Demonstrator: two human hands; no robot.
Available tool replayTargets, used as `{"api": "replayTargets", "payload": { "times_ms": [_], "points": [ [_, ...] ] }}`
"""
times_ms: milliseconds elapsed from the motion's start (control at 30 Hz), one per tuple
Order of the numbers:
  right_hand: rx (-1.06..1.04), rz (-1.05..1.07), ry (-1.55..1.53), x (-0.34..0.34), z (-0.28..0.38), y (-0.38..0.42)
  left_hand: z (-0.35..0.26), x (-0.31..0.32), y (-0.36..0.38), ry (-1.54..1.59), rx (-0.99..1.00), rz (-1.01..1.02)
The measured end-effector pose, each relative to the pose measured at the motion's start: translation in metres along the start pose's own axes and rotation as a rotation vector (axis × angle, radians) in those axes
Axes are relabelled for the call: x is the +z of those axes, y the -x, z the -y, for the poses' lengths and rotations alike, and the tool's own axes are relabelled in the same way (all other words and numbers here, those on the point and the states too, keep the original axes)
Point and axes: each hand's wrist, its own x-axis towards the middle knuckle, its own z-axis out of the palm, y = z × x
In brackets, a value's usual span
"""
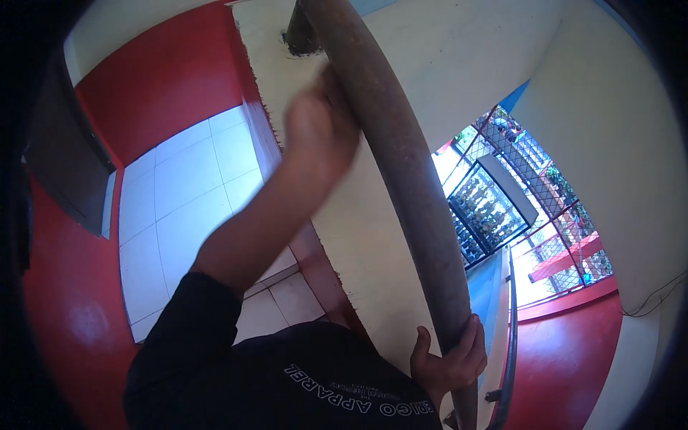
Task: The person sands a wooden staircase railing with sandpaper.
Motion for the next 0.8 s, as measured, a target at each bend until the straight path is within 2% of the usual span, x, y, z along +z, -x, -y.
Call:
{"api": "replayTargets", "payload": {
  "times_ms": [67, 167, 200, 233, 333, 367, 467, 600, 800],
  "points": [
    [0.01, -0.003, -0.007, 0.001, 0.001, 0.0, 0.021, -0.005, 0.034, -0.015, -0.277, -0.084],
    [-0.013, -0.013, -0.017, 0.001, 0.0, -0.001, 0.01, -0.003, 0.014, -0.037, -0.127, -0.058],
    [-0.016, -0.003, -0.008, 0.0, -0.001, -0.001, -0.004, -0.008, -0.011, -0.077, 0.039, 0.1],
    [-0.016, 0.003, -0.003, 0.0, -0.001, -0.002, -0.024, -0.005, -0.034, -0.073, 0.128, 0.157],
    [-0.007, 0.009, 0.004, -0.001, 0.001, 0.0, -0.034, 0.012, -0.043, -0.11, 0.257, 0.089],
    [-0.011, 0.006, 0.005, 0.0, 0.0, -0.001, -0.021, 0.009, -0.027, -0.09, 0.244, 0.043],
    [-0.007, -0.002, -0.017, 0.002, -0.001, 0.0, -0.005, 0.004, 0.025, -0.16, -0.012, -0.006],
    [0.018, 0.045, -0.04, -0.004, -0.001, 0.001, -0.024, 0.01, -0.017, -0.17, 0.164, 0.077],
    [0.002, -0.011, -0.031, 0.003, 0.001, -0.001, -0.003, 0.002, 0.017, -0.08, 0.118, 0.135]
  ]
}}
